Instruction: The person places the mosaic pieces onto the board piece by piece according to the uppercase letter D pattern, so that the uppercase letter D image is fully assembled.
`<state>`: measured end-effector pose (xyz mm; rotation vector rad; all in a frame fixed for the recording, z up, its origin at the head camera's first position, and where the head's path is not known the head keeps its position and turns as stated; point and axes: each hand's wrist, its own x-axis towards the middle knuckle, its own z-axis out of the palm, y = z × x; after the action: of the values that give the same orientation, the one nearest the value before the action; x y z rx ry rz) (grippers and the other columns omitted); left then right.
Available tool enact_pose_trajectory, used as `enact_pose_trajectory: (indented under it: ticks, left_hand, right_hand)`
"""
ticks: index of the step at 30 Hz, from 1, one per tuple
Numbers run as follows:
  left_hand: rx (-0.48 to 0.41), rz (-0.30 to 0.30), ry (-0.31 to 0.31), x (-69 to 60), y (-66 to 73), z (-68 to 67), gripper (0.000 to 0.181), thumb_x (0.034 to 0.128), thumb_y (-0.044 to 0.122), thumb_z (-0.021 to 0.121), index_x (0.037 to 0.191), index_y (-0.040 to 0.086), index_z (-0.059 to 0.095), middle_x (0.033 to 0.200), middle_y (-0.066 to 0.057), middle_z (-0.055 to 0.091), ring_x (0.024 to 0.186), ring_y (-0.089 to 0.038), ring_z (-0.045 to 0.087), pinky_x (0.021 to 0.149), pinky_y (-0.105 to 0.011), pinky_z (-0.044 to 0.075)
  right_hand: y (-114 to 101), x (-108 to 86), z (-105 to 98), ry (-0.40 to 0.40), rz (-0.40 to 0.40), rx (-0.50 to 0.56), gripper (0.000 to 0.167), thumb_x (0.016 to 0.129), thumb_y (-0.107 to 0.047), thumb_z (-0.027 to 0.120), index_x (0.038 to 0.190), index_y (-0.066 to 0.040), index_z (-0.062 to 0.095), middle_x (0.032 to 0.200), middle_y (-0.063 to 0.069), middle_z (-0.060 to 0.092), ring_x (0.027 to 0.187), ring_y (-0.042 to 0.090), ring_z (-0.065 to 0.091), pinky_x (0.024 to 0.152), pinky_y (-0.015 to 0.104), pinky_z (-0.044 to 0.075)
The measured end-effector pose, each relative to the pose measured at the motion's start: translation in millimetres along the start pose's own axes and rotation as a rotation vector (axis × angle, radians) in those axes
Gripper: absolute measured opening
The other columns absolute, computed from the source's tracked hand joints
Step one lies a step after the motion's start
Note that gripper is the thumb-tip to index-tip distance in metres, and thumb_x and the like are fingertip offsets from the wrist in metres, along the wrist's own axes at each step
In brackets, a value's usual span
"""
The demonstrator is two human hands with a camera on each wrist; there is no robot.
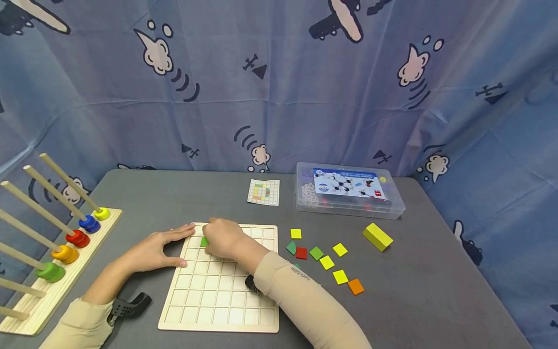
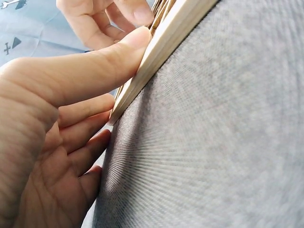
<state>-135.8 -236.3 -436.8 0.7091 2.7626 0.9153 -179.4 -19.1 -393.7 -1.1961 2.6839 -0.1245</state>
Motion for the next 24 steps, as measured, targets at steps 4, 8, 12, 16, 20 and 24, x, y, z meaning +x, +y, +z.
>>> enact_pose_trajectory:
  ticks: [4, 8, 12, 16, 20, 24]
  left_hand:
    - [0.004, 0.008, 0.006, 0.9, -0.9, 1.4, 0.084, 0.076, 0.049, 0.074, 0.142, 0.007, 0.044, 0.152, -0.01, 0.035, 0.14, -0.036, 0.03, 0.112, -0.056, 0.027]
    - [0.001, 0.011, 0.008, 0.6, -1.2, 1.6, 0.084, 0.0762, 0.048, 0.074, 0.142, 0.006, 0.045, 0.151, -0.011, 0.036, 0.14, -0.036, 0.03, 0.112, -0.057, 0.027]
    - [0.0, 0.014, 0.014, -0.8, -2.0, 1.9, 0.083, 0.0763, 0.047, 0.075, 0.141, 0.004, 0.045, 0.15, -0.012, 0.037, 0.139, -0.036, 0.032, 0.112, -0.057, 0.027]
    - [0.004, 0.015, 0.023, -2.2, -2.8, 1.9, 0.084, 0.0755, 0.048, 0.075, 0.141, 0.005, 0.045, 0.15, -0.011, 0.037, 0.139, -0.034, 0.033, 0.112, -0.055, 0.027]
    - [0.006, 0.015, 0.021, -2.6, -2.5, 1.5, 0.085, 0.0748, 0.049, 0.075, 0.142, 0.007, 0.044, 0.151, -0.009, 0.037, 0.139, -0.032, 0.032, 0.112, -0.053, 0.027]
    - [0.003, 0.033, 0.022, -1.0, -1.7, 1.0, 0.084, 0.0755, 0.048, 0.075, 0.142, 0.007, 0.044, 0.151, -0.011, 0.037, 0.138, -0.034, 0.032, 0.111, -0.055, 0.028]
  right_hand:
    - [6, -3.8, -3, -0.038, 0.007, 0.095, 0.04, 0.084, -0.033, 0.072, 0.119, -0.014, 0.066, 0.122, 0.002, 0.063, 0.115, 0.017, 0.058, 0.092, 0.028, 0.052]
    - [14, -14.6, -6, -0.019, 0.011, 0.211, 0.051, 0.086, -0.031, 0.071, 0.132, -0.011, 0.057, 0.131, 0.004, 0.058, 0.12, 0.018, 0.055, 0.099, 0.03, 0.049]
    - [24, -33.5, -12, 0.027, 0.009, 0.289, 0.052, 0.087, -0.03, 0.07, 0.133, -0.01, 0.055, 0.132, 0.004, 0.057, 0.119, 0.018, 0.056, 0.098, 0.032, 0.049]
    - [38, -57.8, -16, 0.082, 0.016, 0.355, 0.052, 0.087, -0.026, 0.069, 0.134, -0.009, 0.054, 0.133, 0.007, 0.056, 0.124, 0.022, 0.053, 0.1, 0.037, 0.048]
    - [56, -88.6, -17, 0.145, 0.036, 0.367, 0.05, 0.087, -0.023, 0.069, 0.132, -0.005, 0.055, 0.13, 0.01, 0.057, 0.122, 0.026, 0.053, 0.099, 0.042, 0.048]
    - [76, -123.1, -17, 0.2, 0.093, 0.354, 0.051, 0.086, -0.022, 0.07, 0.131, -0.004, 0.055, 0.127, 0.011, 0.059, 0.119, 0.027, 0.056, 0.097, 0.044, 0.049]
